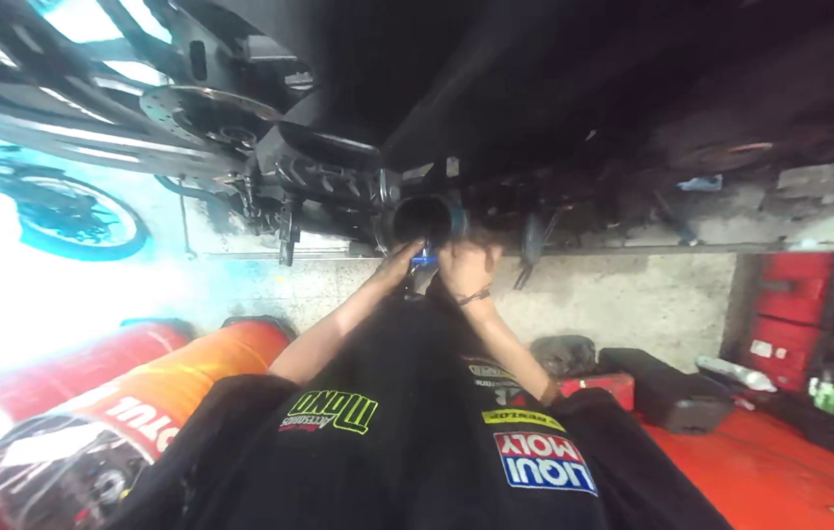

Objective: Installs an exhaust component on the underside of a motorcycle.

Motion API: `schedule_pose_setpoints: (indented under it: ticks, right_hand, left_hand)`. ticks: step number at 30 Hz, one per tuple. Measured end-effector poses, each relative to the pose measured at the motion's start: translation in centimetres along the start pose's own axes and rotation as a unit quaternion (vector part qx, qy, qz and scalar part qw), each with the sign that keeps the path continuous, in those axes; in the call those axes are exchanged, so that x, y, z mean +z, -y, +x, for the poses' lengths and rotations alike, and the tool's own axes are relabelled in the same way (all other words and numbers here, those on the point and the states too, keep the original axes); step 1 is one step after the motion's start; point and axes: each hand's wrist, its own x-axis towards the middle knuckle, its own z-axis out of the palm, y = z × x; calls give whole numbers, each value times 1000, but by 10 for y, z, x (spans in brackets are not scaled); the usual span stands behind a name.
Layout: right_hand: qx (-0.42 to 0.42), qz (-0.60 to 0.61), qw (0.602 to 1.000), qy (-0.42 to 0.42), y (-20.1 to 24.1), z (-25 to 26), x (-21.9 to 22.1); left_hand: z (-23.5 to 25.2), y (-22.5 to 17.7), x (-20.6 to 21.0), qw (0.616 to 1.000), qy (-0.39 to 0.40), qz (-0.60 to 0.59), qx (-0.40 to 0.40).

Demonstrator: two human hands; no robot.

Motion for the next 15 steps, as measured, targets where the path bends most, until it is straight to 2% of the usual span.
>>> schedule_pose_setpoints:
  ticks: [3, 5, 7, 10, 12, 15]
  right_hand:
    - [38, -17, 999, 11, -4, 11, -1]
    - [37, 5, 999, 7, 3, -3, -1]
    - [50, -4, 999, -18, -3, 6, -1]
    - [44, 5, 999, -17, -3, 0, -2]
    - [55, 26, 998, -1, 5, -4, -6]
    - [86, -10, 996, 6, -5, 4, -6]
  left_hand:
    - [6, 7, -6, 997, 10, 52, 57]
    - [0, 19, -8, 995, 11, 65, 81]
    - [7, 15, -13, 993, 20, 56, 103]
    - [3, 24, -17, 991, 25, 57, 116]
    - [2, 26, -20, 985, 29, 103, 134]
    - [-8, 20, -21, 976, 28, 168, 135]
